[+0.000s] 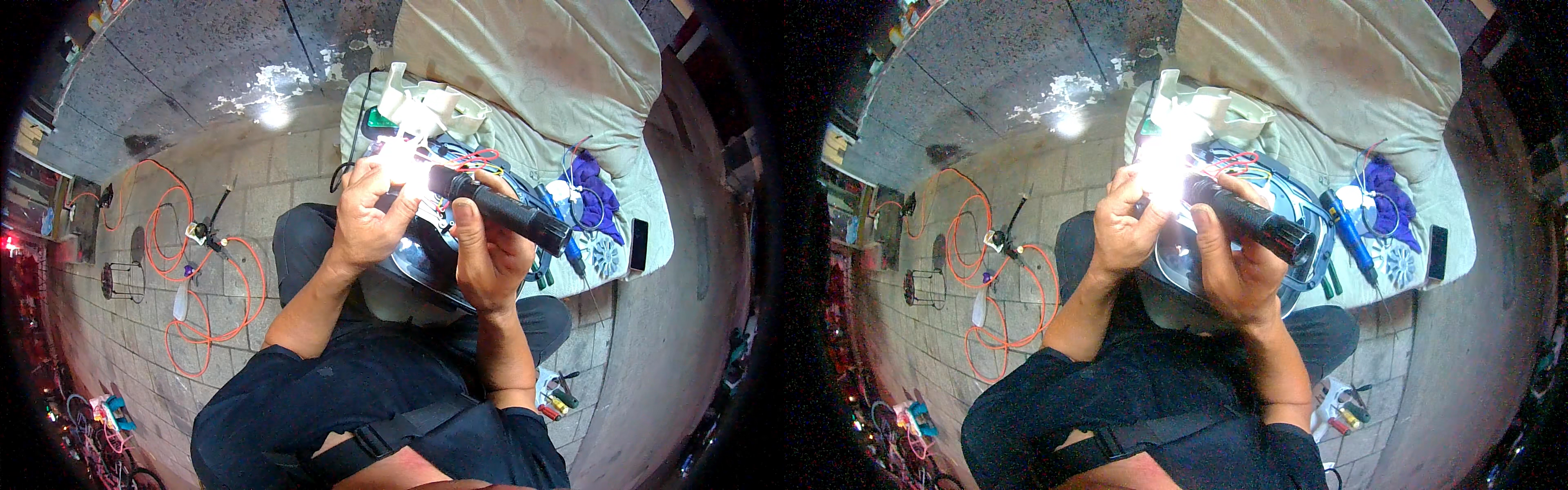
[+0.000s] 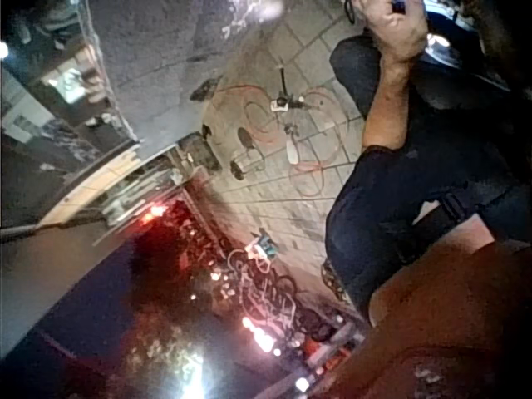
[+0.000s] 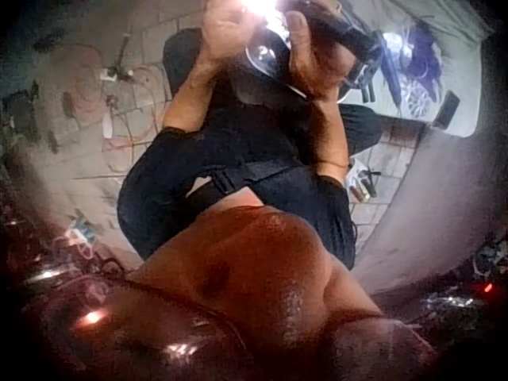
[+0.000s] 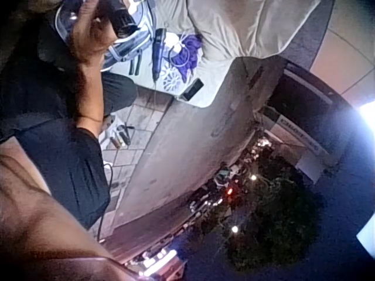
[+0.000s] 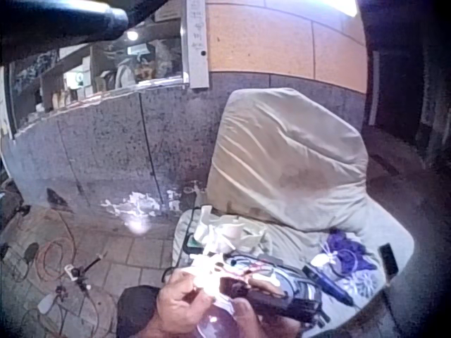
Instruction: The person repairs a disassembled electric scooter headlight assembly by hand, connecting wires and using a flashlight to inspect the internal components. They use pliers to strip or adjust wires and test the light output before briefly walking into a shop and returning to the work area.
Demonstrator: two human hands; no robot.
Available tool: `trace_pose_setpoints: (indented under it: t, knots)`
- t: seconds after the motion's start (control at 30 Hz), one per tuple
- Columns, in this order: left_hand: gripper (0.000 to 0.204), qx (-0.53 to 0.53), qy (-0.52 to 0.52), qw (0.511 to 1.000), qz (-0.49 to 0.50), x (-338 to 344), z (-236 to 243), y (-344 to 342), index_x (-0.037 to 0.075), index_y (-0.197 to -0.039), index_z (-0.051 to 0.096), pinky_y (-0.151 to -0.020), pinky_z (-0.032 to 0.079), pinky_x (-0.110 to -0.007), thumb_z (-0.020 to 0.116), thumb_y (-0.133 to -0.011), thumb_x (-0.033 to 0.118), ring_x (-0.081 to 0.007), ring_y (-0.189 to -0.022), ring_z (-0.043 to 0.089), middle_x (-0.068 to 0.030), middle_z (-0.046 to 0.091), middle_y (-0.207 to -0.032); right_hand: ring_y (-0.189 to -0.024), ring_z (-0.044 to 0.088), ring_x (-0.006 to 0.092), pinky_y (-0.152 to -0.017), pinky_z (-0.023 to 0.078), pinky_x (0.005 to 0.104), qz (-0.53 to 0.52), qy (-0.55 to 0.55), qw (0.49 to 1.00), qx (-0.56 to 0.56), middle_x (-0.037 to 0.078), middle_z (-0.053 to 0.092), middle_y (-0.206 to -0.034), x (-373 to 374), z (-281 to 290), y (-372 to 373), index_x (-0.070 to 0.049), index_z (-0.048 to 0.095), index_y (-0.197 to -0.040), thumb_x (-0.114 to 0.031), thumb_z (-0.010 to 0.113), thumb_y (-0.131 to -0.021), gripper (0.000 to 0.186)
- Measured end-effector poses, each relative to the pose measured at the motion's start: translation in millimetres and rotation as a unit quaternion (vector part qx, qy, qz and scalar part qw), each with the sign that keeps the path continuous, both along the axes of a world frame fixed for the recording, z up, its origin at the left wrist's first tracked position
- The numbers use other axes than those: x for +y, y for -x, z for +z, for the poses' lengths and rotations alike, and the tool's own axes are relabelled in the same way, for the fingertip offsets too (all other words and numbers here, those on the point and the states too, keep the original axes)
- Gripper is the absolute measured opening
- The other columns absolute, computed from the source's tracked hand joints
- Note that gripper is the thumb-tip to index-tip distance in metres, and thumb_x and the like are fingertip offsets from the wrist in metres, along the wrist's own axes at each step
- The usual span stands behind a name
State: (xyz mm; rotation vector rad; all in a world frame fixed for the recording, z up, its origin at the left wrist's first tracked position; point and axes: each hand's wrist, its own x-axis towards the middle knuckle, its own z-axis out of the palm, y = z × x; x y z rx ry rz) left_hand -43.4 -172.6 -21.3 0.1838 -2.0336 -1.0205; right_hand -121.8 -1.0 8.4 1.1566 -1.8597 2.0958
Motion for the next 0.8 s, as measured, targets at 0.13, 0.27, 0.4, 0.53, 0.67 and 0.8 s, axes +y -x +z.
trace_pose_setpoints:
  t: [0.13, 0.27, 0.4, 0.53, 0.67, 0.8]
  knots:
    - [0.020, 0.003, 0.004, 1.000, 0.003, 2, 3, -1, 0.007, -0.105, 0.076, -0.096, 0.045, -0.041, 0.082, -0.090, 0.018, -0.0286, -0.106, 0.066, -0.0106, 0.073, -0.108, -0.110, 0.071, 0.0311, -0.096, 0.056, 0.0411, -0.052, -0.014, 0.995, 0.085, 0.019, 0.072, -0.121, 2, 6, -2, 0.003, 0.069, -0.126, -0.003, 0.080, -0.092, 0.037]
    - [0.020, 0.011, 0.015, 1.000, 0.000, 0, -2, 3, 0.006, -0.106, 0.076, -0.100, 0.048, -0.042, 0.081, -0.088, 0.014, -0.0303, -0.111, 0.067, -0.0125, 0.074, -0.112, -0.085, 0.073, 0.0331, -0.075, 0.062, 0.0421, -0.125, -0.115, 0.948, 0.268, 0.016, 0.074, -0.102, 22, 40, -15, 0.001, 0.069, -0.122, -0.010, 0.087, -0.083, 0.045]
    - [0.018, 0.029, 0.081, 0.996, 0.015, 5, 8, 2, 0.005, -0.108, 0.075, -0.105, 0.048, -0.040, 0.072, -0.090, 0.003, -0.0273, -0.118, 0.065, -0.0137, 0.072, -0.118, -0.068, 0.069, 0.0262, -0.057, 0.056, 0.0369, -0.133, -0.059, 0.937, 0.316, 0.011, 0.070, -0.087, 41, 53, -24, 0.000, 0.069, -0.120, -0.016, 0.088, -0.084, 0.044]
    - [0.013, -0.001, 0.129, 0.991, 0.026, 12, 24, 5, 0.002, -0.107, 0.079, -0.107, 0.047, -0.039, 0.069, -0.103, 0.009, -0.0267, -0.121, 0.063, -0.0115, 0.075, -0.115, -0.065, 0.065, 0.0247, -0.056, 0.052, 0.0368, -0.143, -0.135, 0.937, 0.288, 0.008, 0.066, -0.086, 85, 64, -37, -0.005, 0.068, -0.120, -0.018, 0.089, -0.079, 0.047]
    - [0.014, 0.030, 0.155, 0.987, 0.026, 12, 21, 16, 0.004, -0.108, 0.080, -0.106, 0.043, -0.040, 0.076, -0.099, 0.015, -0.0283, -0.114, 0.065, -0.0067, 0.078, -0.104, -0.065, 0.063, 0.0237, -0.059, 0.050, 0.0368, -0.161, -0.187, 0.939, 0.238, 0.006, 0.062, -0.087, 117, 64, -57, -0.010, 0.068, -0.120, -0.018, 0.091, -0.073, 0.053]
    - [0.015, 0.004, 0.203, 0.979, 0.026, 11, 33, 22, 0.005, -0.109, 0.080, -0.106, 0.043, -0.039, 0.077, -0.099, 0.017, -0.0278, -0.114, 0.065, -0.0067, 0.078, -0.104, -0.062, 0.062, 0.0223, -0.055, 0.047, 0.0350, -0.192, -0.214, 0.926, 0.245, 0.005, 0.060, -0.082, 136, 66, -55, -0.006, 0.070, -0.117, -0.018, 0.087, -0.071, 0.050]
